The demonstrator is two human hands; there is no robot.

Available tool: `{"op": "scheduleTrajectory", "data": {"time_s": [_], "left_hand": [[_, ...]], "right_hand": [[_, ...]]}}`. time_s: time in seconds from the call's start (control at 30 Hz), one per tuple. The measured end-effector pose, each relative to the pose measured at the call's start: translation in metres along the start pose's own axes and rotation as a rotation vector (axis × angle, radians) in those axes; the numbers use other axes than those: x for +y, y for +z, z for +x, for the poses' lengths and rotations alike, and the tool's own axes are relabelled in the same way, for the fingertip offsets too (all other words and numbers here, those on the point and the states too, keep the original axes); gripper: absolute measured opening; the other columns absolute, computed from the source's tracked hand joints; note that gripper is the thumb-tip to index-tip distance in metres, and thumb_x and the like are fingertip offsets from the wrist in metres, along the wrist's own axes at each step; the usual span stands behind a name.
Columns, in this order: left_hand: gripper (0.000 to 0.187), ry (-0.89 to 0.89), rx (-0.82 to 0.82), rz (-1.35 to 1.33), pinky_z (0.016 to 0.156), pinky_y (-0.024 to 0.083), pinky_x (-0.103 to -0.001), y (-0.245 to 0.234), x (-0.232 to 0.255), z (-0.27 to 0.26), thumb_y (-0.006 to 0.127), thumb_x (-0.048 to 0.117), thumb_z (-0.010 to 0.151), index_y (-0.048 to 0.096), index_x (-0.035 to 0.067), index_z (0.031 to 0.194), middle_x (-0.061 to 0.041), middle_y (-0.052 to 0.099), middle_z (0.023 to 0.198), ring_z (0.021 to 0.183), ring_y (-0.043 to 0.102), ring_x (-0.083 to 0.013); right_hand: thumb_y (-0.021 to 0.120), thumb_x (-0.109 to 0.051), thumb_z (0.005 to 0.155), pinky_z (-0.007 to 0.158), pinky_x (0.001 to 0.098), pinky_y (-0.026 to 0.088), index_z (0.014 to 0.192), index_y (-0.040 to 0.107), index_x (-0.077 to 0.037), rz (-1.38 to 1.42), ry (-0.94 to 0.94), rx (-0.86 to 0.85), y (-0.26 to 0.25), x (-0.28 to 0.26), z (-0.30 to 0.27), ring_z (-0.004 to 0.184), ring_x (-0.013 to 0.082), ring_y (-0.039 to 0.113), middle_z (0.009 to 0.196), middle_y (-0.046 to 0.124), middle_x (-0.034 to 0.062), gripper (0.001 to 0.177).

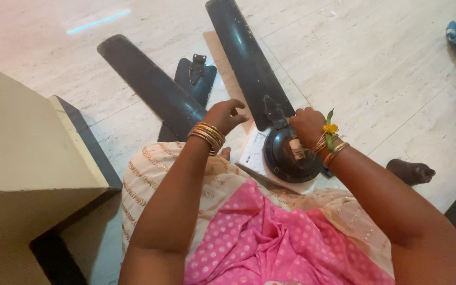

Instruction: The person sits on the floor and attaches ceiling fan blades to the motor housing using a screwdriver. They align each blade, insert screws, and tighten them to secure the blades in place.

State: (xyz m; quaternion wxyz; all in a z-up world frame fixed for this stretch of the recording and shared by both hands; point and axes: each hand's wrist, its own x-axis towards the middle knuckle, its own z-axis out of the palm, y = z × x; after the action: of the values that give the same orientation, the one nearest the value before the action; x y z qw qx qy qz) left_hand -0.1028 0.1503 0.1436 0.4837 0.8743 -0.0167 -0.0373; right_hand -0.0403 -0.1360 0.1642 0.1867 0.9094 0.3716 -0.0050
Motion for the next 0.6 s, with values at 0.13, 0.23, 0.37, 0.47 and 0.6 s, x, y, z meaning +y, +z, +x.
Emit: {"op": "scheduleTrajectory", "data": {"time_s": [0.13,0.23,0.37,0.47,0.6], "left_hand": [[0.051,0.021,0.028,0.005,0.084,0.056,-0.041,0.005,0.006,-0.003,0.081,0.034,0.081,0.069,0.008,0.122,-0.017,0.075,0.102,0.095,0.073,-0.0313],[0.051,0.091,0.007,-0.042,0.085,0.056,-0.041,0.007,0.013,-0.002,0.08,0.033,0.082,0.067,0.007,0.124,-0.016,0.075,0.104,0.097,0.073,-0.0308],[0.05,0.117,0.037,0.077,0.085,0.054,-0.045,0.004,0.012,0.001,0.08,0.034,0.082,0.067,0.007,0.121,-0.017,0.074,0.103,0.098,0.07,-0.035],[0.047,0.134,0.038,0.066,0.085,0.053,-0.045,-0.002,0.015,0.002,0.079,0.035,0.082,0.068,0.008,0.12,-0.017,0.074,0.103,0.099,0.07,-0.0359],[0.047,0.101,-0.022,0.032,0.085,0.054,-0.045,-0.004,0.022,0.002,0.078,0.035,0.083,0.067,0.008,0.12,-0.017,0.074,0.103,0.098,0.07,-0.0357]], "right_hand": [[0.073,-0.014,0.078,0.076,0.0414,0.059,0.088,0.077,-0.016,-0.045,-0.137,-0.07,-0.001,0.009,0.015,0.094,0.0294,0.069,0.093,0.069,0.0101,0.011],[0.072,-0.014,0.081,0.076,0.0408,0.059,0.091,0.077,-0.017,-0.139,-0.219,-0.174,0.0,0.016,0.028,0.094,0.0292,0.07,0.095,0.07,0.0108,0.011],[0.069,-0.013,0.084,0.074,0.0401,0.06,0.098,0.076,-0.016,-0.222,-0.324,-0.24,0.0,0.02,0.037,0.092,0.0285,0.071,0.094,0.07,0.0105,0.015],[0.069,-0.015,0.082,0.074,0.0395,0.059,0.099,0.074,-0.016,-0.236,-0.37,-0.302,-0.002,0.022,0.043,0.091,0.0278,0.071,0.095,0.069,0.009,0.018],[0.069,-0.015,0.085,0.077,0.0417,0.059,0.092,0.077,-0.014,-0.195,-0.284,-0.299,0.001,0.012,0.048,0.091,0.03,0.073,0.092,0.073,0.0111,0.01]]}}
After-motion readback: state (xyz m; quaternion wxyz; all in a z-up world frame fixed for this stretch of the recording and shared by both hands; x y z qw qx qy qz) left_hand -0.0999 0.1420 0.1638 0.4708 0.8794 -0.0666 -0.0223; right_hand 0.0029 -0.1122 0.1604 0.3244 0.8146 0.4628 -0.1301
